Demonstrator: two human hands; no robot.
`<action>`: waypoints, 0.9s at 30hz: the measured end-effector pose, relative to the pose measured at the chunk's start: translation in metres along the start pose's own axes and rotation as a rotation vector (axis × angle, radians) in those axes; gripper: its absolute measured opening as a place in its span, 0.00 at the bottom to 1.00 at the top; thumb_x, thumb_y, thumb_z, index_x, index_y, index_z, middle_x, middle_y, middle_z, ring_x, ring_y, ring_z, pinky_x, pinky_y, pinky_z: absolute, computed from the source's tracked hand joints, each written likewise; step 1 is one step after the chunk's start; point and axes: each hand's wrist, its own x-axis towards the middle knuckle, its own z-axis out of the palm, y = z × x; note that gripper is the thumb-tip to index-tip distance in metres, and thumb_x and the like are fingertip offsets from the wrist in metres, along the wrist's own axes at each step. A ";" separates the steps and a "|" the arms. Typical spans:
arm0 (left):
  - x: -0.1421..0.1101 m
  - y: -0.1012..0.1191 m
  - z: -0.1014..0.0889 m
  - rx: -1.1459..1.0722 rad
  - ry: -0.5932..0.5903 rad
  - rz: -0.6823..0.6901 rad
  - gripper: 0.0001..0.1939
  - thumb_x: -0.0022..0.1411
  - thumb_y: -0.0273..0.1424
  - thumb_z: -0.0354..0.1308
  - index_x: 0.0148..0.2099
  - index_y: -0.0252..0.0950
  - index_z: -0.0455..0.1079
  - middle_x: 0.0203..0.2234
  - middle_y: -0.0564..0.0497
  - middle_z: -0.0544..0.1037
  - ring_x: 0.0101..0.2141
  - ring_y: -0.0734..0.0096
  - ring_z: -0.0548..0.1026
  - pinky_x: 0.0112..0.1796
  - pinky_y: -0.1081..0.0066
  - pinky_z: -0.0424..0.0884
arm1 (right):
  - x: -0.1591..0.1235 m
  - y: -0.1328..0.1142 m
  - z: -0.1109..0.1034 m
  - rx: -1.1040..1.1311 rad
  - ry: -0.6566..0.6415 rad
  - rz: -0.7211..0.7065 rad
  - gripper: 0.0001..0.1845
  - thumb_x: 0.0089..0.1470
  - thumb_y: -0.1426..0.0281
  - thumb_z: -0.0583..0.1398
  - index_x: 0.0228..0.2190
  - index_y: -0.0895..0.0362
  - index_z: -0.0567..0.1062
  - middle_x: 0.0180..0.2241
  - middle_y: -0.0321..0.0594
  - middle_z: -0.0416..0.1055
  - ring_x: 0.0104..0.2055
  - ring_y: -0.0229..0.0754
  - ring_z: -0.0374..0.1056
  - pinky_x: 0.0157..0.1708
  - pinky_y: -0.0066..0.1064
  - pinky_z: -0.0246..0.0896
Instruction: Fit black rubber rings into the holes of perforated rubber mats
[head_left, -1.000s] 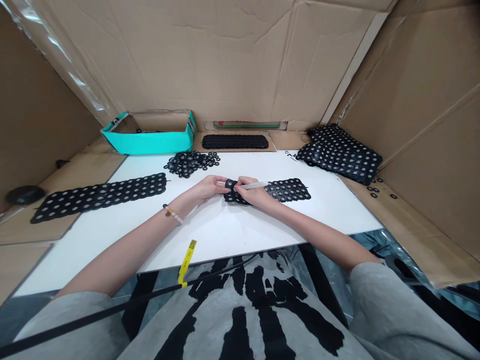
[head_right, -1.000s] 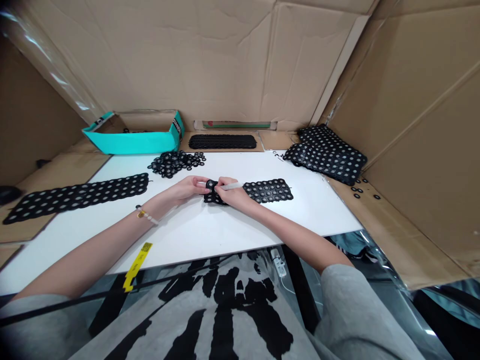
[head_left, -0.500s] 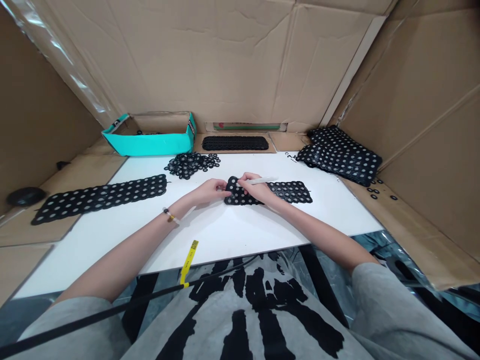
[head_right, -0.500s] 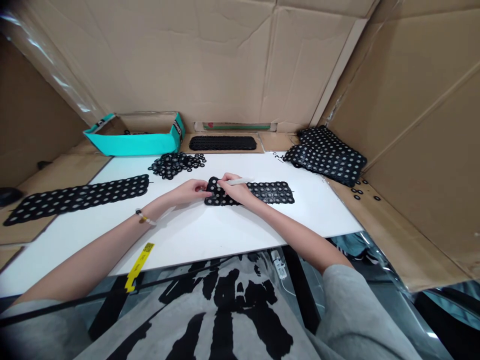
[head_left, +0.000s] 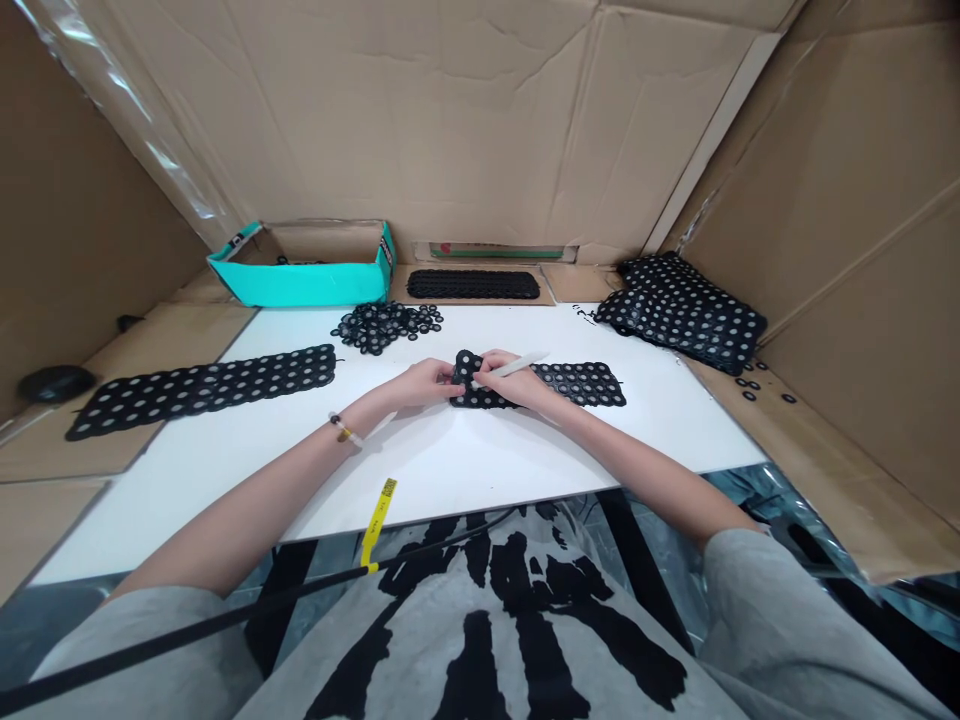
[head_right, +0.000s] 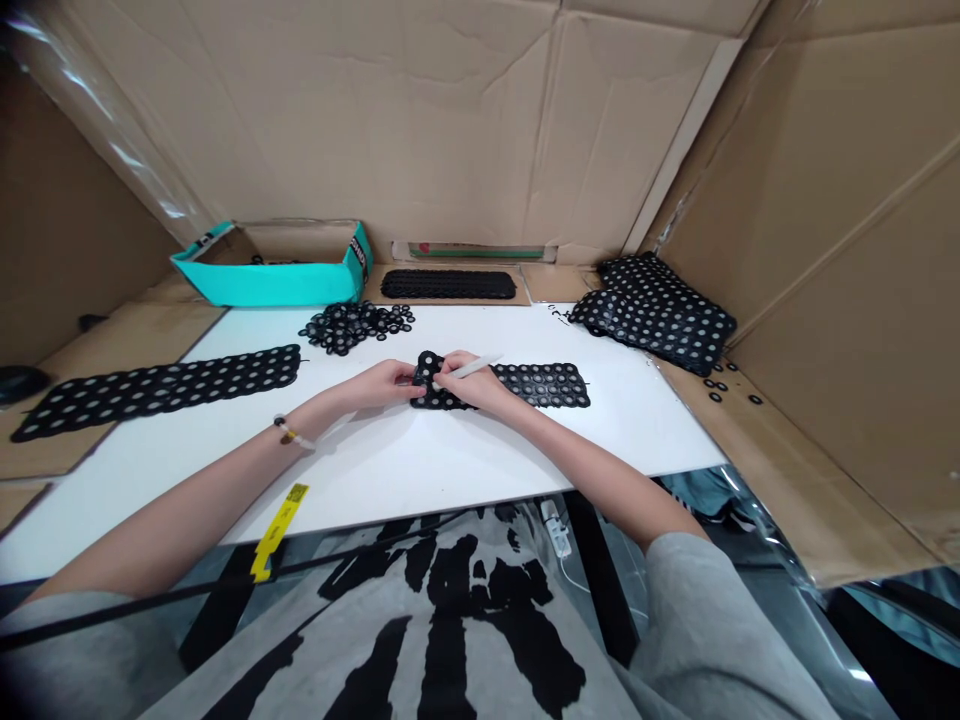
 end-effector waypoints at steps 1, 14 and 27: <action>0.000 0.000 0.001 -0.030 0.000 -0.013 0.17 0.50 0.43 0.62 0.33 0.33 0.76 0.25 0.52 0.75 0.26 0.69 0.67 0.28 0.72 0.59 | 0.001 0.000 0.000 0.001 0.005 -0.003 0.12 0.48 0.66 0.59 0.18 0.56 0.67 0.33 0.37 0.70 0.38 0.40 0.66 0.45 0.32 0.57; 0.004 -0.005 0.010 -0.381 0.002 -0.127 0.19 0.45 0.44 0.65 0.31 0.33 0.73 0.25 0.51 0.74 0.27 0.69 0.68 0.31 0.71 0.61 | -0.003 0.003 0.008 -0.060 0.098 -0.120 0.11 0.51 0.68 0.56 0.20 0.55 0.62 0.28 0.35 0.66 0.34 0.40 0.63 0.38 0.31 0.56; 0.001 0.000 -0.002 0.011 0.042 0.062 0.17 0.46 0.39 0.63 0.37 0.34 0.71 0.30 0.51 0.75 0.32 0.66 0.70 0.34 0.70 0.63 | 0.002 0.003 0.002 -0.023 0.208 -0.115 0.11 0.50 0.66 0.59 0.20 0.56 0.68 0.39 0.42 0.69 0.47 0.44 0.66 0.51 0.36 0.56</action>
